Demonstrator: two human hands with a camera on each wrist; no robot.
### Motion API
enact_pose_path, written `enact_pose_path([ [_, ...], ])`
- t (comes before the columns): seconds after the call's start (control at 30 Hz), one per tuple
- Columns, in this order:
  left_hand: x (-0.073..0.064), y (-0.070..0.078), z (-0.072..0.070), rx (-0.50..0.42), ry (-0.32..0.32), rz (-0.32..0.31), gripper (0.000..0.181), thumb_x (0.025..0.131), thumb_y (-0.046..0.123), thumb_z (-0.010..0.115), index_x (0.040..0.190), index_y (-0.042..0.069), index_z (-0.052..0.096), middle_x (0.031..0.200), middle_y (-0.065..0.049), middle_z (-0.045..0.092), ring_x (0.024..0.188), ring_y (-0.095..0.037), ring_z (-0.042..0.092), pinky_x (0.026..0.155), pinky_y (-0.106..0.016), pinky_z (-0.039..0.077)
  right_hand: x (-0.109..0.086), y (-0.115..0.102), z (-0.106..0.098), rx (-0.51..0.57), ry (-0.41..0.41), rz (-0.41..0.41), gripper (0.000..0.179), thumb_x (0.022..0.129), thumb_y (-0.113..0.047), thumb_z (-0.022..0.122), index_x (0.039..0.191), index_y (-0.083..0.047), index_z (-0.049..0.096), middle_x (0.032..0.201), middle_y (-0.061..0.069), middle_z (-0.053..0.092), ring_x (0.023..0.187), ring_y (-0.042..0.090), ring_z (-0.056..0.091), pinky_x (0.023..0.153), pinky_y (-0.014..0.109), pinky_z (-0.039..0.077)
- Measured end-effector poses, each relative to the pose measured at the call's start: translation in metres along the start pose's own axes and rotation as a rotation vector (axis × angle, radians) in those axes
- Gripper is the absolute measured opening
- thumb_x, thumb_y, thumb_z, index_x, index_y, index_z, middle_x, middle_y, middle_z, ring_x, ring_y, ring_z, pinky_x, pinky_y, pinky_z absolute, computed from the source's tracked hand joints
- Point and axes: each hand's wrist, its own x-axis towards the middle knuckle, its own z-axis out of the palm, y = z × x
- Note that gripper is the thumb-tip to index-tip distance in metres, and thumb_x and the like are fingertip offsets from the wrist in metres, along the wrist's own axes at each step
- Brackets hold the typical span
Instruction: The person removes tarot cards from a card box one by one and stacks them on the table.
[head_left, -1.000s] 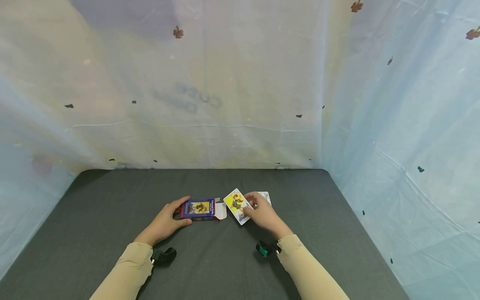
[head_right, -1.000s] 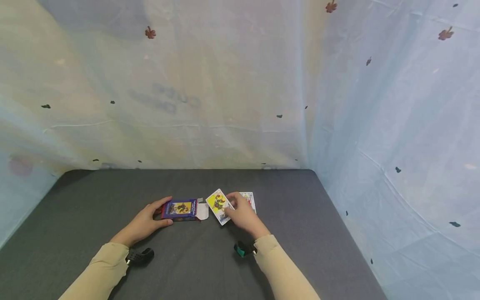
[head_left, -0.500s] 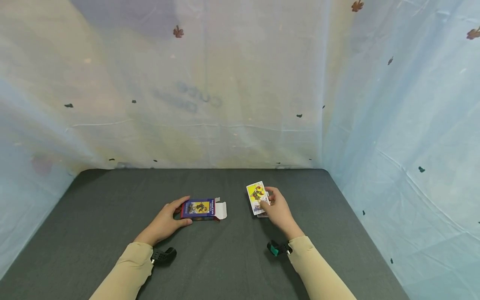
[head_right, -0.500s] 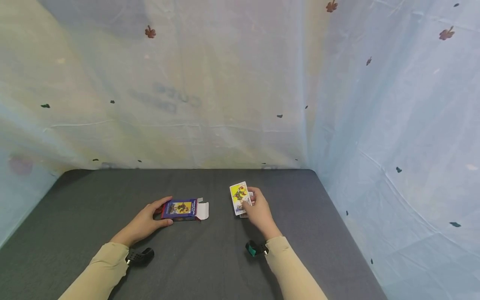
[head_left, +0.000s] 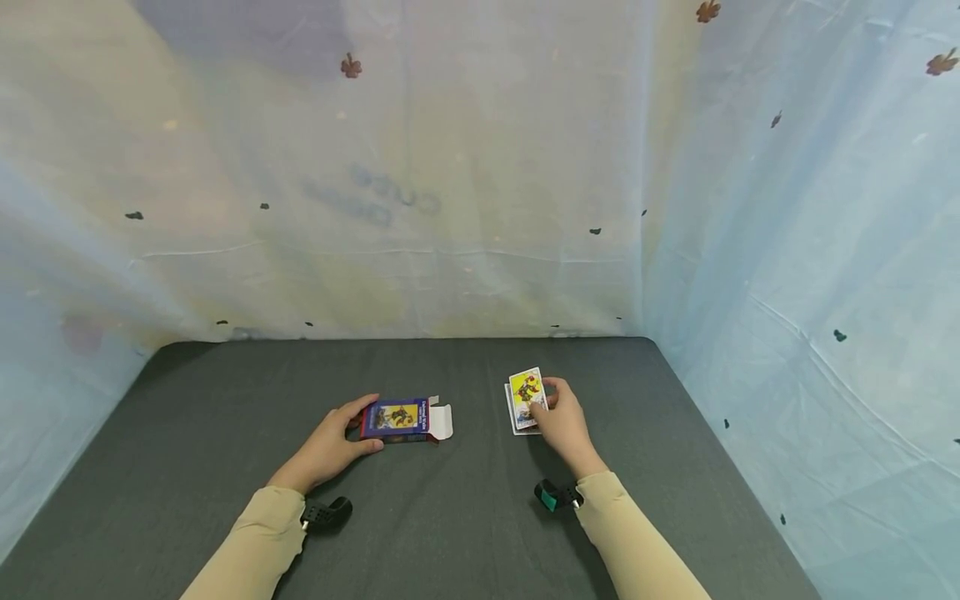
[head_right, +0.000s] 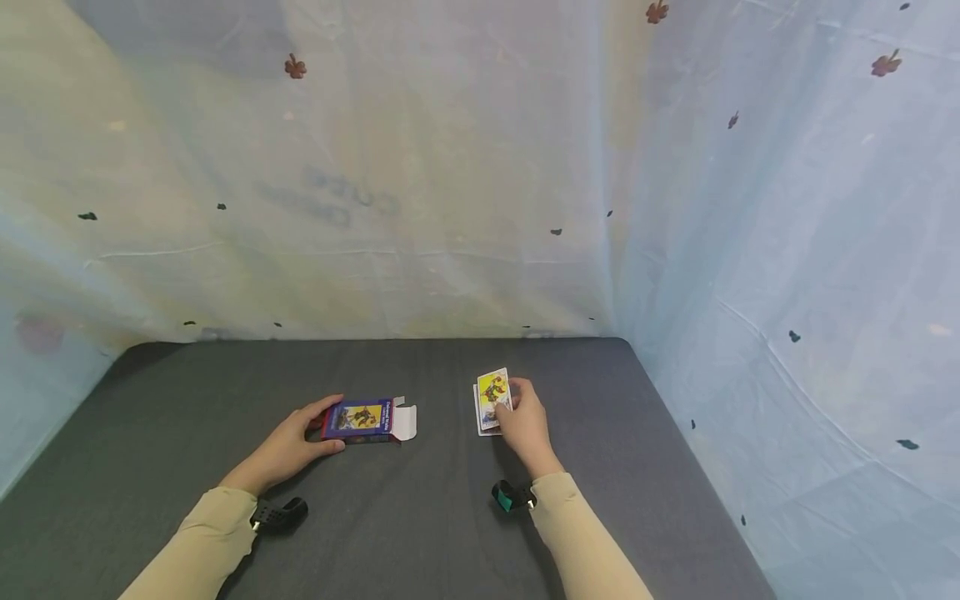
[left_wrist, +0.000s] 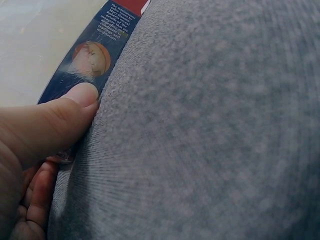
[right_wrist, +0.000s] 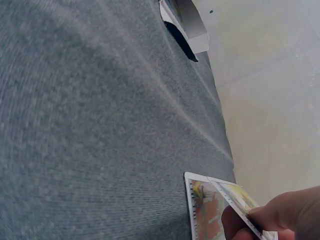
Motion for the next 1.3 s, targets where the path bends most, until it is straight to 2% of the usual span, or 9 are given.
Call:
enact_pose_path([
  [0.33, 0.001, -0.003, 0.002, -0.006, 0.000, -0.002, 0.085, 0.081, 0.041, 0.077, 0.152, 0.026, 0.032, 0.142, -0.015, 0.041, 0.123, -0.034, 0.044, 0.095, -0.055, 0.039, 0.000, 0.005, 0.003, -0.031, 0.009, 0.009, 0.051, 0.088, -0.012, 0.064, 0.136, -0.004, 0.047, 0.088, 0.010, 0.058, 0.064, 0.017, 0.053, 0.053, 0.030, 0.042],
  [0.7, 0.000, -0.002, 0.002, -0.010, -0.003, -0.010, 0.085, 0.081, 0.040, 0.077, 0.152, 0.026, 0.032, 0.142, -0.016, 0.039, 0.124, -0.035, 0.043, 0.096, -0.056, 0.038, 0.000, 0.009, 0.004, -0.130, 0.041, 0.063, 0.047, 0.088, -0.019, 0.067, 0.128, -0.001, 0.052, 0.088, 0.009, 0.059, 0.066, 0.018, 0.052, 0.054, 0.030, 0.041],
  [0.9, -0.001, -0.001, 0.001, -0.011, -0.005, -0.009, 0.084, 0.082, 0.039, 0.077, 0.152, 0.026, 0.032, 0.143, -0.016, 0.039, 0.125, -0.035, 0.043, 0.097, -0.057, 0.038, -0.001, 0.010, 0.003, -0.121, 0.029, 0.066, 0.041, 0.088, -0.019, 0.069, 0.121, 0.001, 0.056, 0.089, 0.010, 0.058, 0.069, 0.019, 0.053, 0.056, 0.031, 0.041],
  [1.3, 0.000, -0.001, 0.001, -0.001, -0.003, -0.005, 0.084, 0.082, 0.040, 0.077, 0.152, 0.027, 0.032, 0.143, -0.017, 0.039, 0.125, -0.036, 0.043, 0.097, -0.057, 0.038, -0.001, 0.012, 0.005, -0.146, 0.023, 0.064, 0.041, 0.087, -0.021, 0.071, 0.120, 0.000, 0.057, 0.089, 0.008, 0.056, 0.072, 0.020, 0.050, 0.060, 0.031, 0.039],
])
